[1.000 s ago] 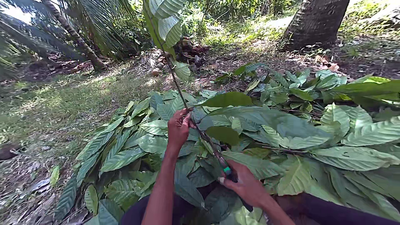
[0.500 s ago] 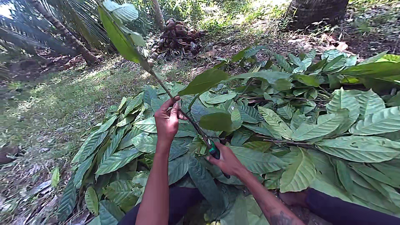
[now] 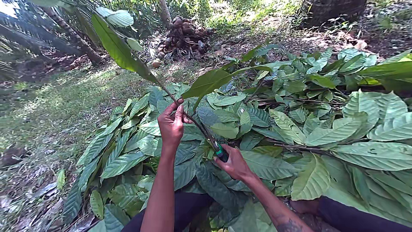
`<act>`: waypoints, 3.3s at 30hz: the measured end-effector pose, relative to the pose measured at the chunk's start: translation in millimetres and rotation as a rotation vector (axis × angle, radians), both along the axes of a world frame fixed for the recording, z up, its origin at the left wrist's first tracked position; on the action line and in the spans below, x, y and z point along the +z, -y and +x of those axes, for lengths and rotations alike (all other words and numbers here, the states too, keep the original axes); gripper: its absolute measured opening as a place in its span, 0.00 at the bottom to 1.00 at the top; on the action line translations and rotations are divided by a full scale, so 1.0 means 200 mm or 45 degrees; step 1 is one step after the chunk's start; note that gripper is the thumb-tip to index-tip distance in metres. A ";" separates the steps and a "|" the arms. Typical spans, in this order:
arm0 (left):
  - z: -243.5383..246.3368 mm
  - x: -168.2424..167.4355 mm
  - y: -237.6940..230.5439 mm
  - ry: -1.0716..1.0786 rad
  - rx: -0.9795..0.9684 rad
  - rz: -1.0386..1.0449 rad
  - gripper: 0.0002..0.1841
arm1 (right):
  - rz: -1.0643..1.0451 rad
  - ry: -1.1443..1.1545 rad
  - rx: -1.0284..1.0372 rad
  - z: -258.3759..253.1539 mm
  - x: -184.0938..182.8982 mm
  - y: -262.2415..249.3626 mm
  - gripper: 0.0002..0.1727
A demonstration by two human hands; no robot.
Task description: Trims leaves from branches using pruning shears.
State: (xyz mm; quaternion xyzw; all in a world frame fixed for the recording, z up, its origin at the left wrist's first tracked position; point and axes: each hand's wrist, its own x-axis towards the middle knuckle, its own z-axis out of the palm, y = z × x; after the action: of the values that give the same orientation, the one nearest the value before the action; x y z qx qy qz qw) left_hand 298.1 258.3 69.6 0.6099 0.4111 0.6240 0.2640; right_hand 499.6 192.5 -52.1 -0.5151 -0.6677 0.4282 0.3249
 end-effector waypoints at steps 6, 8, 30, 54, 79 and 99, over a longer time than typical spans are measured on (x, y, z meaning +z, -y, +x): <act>0.01 0.00 0.02 0.022 0.027 -0.005 0.14 | 0.067 0.127 0.040 -0.01 0.15 -0.02 0.32; 0.01 0.00 0.02 0.028 0.029 -0.010 0.13 | 0.110 0.140 0.031 -0.02 0.17 -0.03 0.33; 0.01 0.00 0.11 -0.170 0.079 -0.001 0.18 | -0.024 0.038 0.149 0.03 0.42 -0.05 0.25; 0.07 0.01 0.27 -0.379 0.087 0.015 0.22 | 0.171 0.093 -0.015 -0.03 0.47 0.07 0.20; -0.28 0.65 0.10 -0.250 0.119 -0.143 0.22 | 0.064 -0.065 -0.116 0.07 0.34 0.11 0.27; -0.18 -0.18 0.23 0.251 0.301 -0.264 0.18 | -0.050 0.229 0.259 -0.03 0.41 0.19 0.33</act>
State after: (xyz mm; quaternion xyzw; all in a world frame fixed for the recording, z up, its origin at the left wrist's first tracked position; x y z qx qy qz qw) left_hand 261.8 211.5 34.4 0.4627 0.5142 0.6618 0.2891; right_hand 492.7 155.2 29.0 -0.4872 -0.7344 0.4240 0.2085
